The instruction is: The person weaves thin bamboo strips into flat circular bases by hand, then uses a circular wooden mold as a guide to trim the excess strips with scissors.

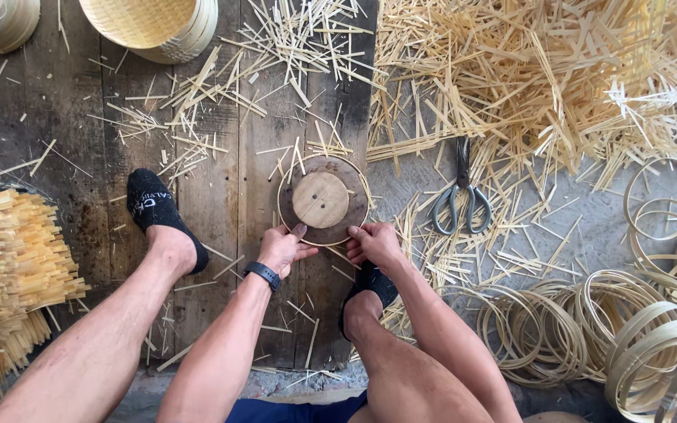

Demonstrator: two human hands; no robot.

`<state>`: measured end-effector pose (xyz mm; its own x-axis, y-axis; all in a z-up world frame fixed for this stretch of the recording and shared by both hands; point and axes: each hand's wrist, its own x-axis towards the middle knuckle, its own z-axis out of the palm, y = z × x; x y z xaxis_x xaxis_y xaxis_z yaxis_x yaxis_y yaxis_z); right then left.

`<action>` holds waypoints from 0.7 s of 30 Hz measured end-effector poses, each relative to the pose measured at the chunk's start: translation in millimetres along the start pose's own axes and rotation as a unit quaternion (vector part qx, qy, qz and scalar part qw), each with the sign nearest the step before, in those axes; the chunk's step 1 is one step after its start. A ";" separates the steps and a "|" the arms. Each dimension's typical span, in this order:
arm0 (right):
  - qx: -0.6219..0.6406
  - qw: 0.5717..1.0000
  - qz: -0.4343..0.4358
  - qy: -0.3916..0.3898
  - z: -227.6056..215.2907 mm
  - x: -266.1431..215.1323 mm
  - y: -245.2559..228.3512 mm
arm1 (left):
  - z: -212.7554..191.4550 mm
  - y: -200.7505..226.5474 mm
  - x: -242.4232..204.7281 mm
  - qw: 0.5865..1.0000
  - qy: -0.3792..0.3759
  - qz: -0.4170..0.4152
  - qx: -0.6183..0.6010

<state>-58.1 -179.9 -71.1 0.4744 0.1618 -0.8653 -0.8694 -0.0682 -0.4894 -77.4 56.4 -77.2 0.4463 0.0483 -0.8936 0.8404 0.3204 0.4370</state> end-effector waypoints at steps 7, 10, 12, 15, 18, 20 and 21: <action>-0.055 0.998 -0.023 0.029 5.7 -4.3 -6.0 | 2.7 8.1 -6.7 1.000 0.021 -0.006 0.011; -0.216 0.969 -0.099 0.066 2.6 -25.3 -33.7 | -7.0 52.6 -25.9 0.992 -0.023 0.037 0.121; -0.251 0.929 -0.249 0.108 2.2 -44.4 -51.1 | -9.9 95.1 -44.6 0.893 0.007 0.154 0.423; -0.184 0.924 -0.334 0.032 11.1 -58.6 -79.2 | 9.5 124.4 -86.2 0.773 0.055 0.284 0.564; -0.146 0.955 -0.258 0.031 27.2 -53.9 -96.0 | 54.2 115.5 -101.1 0.791 0.006 0.460 0.404; -0.129 0.965 -0.221 0.051 33.7 -48.0 -98.4 | 68.0 105.4 -102.1 0.786 0.000 0.525 0.328; -0.123 0.965 -0.226 0.055 34.8 -46.1 -97.4 | 71.7 100.3 -100.8 0.777 0.029 0.530 0.339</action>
<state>-0.1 -146.5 20.1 0.8210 0.1260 -0.5569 -0.5172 -0.2491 -0.8188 -16.0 15.9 64.0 0.9999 -0.0071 0.0104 -0.0126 -0.4997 0.8661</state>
